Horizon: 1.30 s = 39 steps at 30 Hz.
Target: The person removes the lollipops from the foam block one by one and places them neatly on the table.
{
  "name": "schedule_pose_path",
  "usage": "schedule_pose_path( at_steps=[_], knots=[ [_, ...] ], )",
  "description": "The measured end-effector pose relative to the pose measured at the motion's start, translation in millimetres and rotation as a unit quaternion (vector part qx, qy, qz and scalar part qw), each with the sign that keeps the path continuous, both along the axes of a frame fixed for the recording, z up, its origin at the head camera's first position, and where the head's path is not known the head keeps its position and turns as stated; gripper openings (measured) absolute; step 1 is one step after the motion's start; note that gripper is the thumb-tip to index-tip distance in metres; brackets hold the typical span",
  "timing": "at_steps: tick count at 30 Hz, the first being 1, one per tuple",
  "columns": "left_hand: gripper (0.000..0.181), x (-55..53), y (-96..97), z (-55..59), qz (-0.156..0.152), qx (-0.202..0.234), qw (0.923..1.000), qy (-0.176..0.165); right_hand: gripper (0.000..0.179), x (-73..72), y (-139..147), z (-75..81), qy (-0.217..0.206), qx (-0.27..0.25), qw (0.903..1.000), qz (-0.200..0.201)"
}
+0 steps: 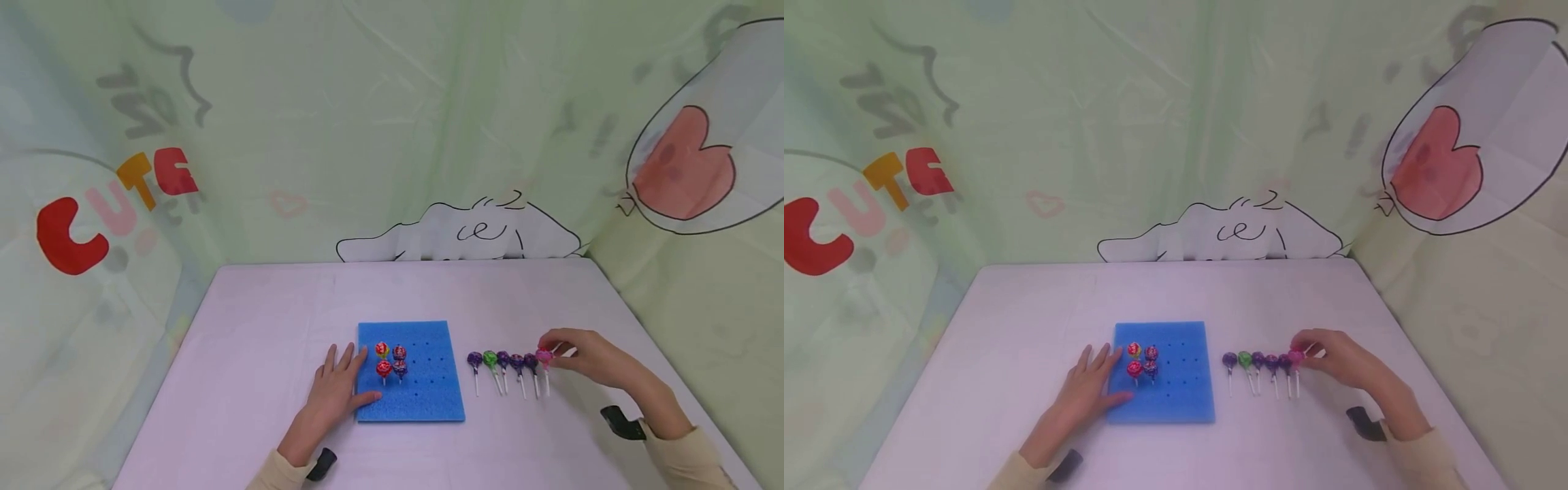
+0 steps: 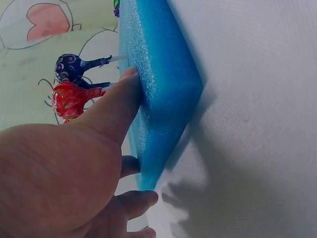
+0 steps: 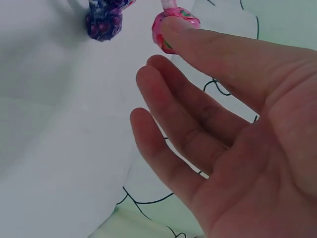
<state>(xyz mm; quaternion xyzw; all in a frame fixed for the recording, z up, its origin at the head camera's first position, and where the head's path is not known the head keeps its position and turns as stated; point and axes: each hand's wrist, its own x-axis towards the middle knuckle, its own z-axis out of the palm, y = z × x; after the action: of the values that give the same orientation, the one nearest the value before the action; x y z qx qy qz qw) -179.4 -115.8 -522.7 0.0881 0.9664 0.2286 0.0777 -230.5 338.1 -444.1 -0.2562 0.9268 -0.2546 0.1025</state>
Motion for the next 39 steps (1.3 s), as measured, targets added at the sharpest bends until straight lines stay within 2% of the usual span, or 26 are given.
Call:
schedule_pose_path(
  at_steps=[11, 22, 28, 39],
  knots=[
    [0.088, 0.6, -1.4, -2.2, -0.002, 0.001, 1.0000, 0.005, 0.017, -9.8, 14.7, -13.9, -0.032, 0.036, 0.9988, 0.002],
    [0.088, 1.1, -1.8, 1.6, -0.005, 0.005, 1.0000, -0.001, 0.015, -20.3, 18.4, -31.1, -0.079, 0.043, 0.9958, -0.014],
    [0.088, 1.4, -1.9, 0.1, -0.008, 0.009, 0.9999, 0.003, 0.018, -24.4, 17.5, -37.5, -0.081, 0.053, 0.9949, -0.029],
    [0.089, 1.8, -1.2, 0.5, -0.004, 0.008, 1.0000, -0.001, 0.017, -22.8, 10.9, -37.0, -0.082, 0.050, 0.9949, -0.028]
  ],
)
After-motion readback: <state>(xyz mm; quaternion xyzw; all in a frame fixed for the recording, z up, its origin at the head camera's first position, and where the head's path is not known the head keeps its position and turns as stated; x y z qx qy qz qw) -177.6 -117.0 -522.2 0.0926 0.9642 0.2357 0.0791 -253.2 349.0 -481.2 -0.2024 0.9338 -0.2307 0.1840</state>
